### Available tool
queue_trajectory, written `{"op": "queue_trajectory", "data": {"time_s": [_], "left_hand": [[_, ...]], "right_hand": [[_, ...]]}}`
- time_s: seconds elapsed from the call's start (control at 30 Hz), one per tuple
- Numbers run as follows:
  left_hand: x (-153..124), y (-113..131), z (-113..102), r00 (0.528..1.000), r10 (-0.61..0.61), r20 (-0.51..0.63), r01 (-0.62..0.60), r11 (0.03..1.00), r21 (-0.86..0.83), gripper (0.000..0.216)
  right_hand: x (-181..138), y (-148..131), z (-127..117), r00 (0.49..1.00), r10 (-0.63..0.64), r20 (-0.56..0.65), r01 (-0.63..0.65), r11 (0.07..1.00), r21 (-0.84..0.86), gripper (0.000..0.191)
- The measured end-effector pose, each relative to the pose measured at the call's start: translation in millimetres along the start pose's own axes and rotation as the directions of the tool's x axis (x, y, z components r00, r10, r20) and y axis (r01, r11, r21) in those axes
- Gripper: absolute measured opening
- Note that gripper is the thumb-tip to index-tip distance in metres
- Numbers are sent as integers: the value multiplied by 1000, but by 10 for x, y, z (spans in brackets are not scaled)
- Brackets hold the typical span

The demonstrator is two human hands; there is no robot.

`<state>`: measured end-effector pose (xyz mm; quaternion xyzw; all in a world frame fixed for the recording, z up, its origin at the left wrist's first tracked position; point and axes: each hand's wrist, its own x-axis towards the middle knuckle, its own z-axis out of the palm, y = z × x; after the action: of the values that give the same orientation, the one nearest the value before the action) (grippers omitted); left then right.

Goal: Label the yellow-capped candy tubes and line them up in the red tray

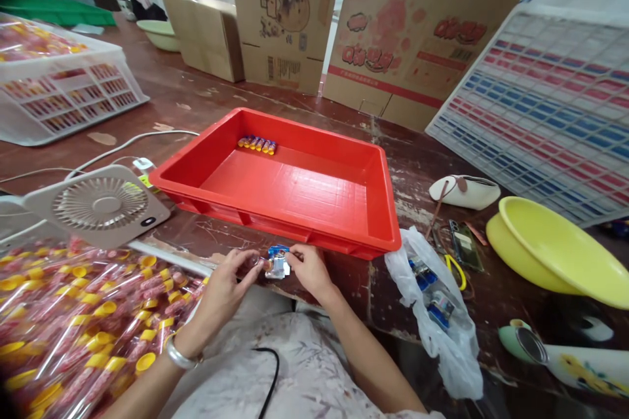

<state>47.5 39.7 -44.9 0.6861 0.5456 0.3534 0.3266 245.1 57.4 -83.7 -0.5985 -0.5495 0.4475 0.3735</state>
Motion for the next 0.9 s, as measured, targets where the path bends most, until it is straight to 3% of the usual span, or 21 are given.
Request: {"op": "queue_trajectory", "data": {"time_s": [0.17,0.27,0.4,0.47,0.57,0.77,0.9], "left_hand": [[-11,-73,14,999,-19,-27,19,1000,0,23],[-47,-7,-21,995,-100,-19,95,983,-154,23],[-122,121,-81,947,-304,107,316,810,-494,33],[-164,162,-122,922,-344,177,382,739,-555,45],[-239,172,-191,923,-318,217,385,763,-519,59],[-461,82,-223,916,-252,313,378,803,-460,36],[-556,86,-149,917,-269,294,383,797,-466,35]], "right_hand": [[-39,-37,-75,998,1,-57,1,1000,27,20],[-88,-129,-129,996,4,-91,11,986,166,23],[-164,-269,-139,995,97,19,-95,883,460,33],[-198,-323,-110,988,135,73,-153,830,537,37],[-234,-380,-39,981,138,136,-193,763,617,35],[-249,-480,127,982,141,122,-184,634,751,30],[-267,-548,227,976,179,123,-196,484,853,26]]}}
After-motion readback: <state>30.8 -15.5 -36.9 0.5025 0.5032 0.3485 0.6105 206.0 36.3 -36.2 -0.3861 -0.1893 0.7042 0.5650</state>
